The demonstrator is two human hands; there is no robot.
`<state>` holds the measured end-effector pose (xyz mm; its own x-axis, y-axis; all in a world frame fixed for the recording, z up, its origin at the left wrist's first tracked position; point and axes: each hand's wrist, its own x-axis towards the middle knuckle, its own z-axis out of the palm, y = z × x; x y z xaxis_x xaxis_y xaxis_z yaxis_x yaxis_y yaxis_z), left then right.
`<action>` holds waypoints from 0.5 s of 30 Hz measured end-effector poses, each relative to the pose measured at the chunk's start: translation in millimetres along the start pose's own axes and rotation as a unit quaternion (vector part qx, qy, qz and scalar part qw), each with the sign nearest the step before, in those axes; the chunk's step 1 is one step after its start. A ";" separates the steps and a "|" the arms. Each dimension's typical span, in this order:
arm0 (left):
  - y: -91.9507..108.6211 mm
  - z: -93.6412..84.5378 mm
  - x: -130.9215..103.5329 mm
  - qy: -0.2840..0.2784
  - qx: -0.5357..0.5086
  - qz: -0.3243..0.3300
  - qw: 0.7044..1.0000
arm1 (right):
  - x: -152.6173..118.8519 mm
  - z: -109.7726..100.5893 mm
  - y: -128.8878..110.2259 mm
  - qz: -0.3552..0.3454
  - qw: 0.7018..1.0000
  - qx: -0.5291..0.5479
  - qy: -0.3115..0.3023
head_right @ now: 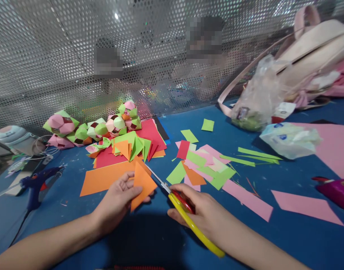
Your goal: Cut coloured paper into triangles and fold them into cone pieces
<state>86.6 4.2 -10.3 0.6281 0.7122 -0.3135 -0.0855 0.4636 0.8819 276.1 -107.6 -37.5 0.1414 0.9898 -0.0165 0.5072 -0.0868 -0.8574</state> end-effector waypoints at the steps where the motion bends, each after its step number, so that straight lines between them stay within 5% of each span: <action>1: 4.5 -4.4 6.3 0.011 -0.001 0.028 1.000 | -0.4 -3.4 1.6 -0.018 0.998 -0.052 0.001; 7: 43.3 -41.0 48.7 0.147 0.042 0.157 0.976 | 0.6 -15.0 28.9 -0.159 0.947 -0.265 0.087; 10: 54.7 -60.3 67.5 0.109 0.103 0.245 0.958 | 3.9 -18.8 37.1 -0.174 0.934 -0.295 0.100; 15: 56.4 -85.0 85.5 0.206 0.240 0.247 0.916 | 7.6 -26.2 42.0 -0.186 0.919 -0.332 0.105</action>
<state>69.7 136.0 -17.3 0.2511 0.9569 0.1461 0.1322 -0.1834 0.9741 320.8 -106.7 -60.2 -0.0213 0.9278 0.3724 0.9508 0.1340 -0.2794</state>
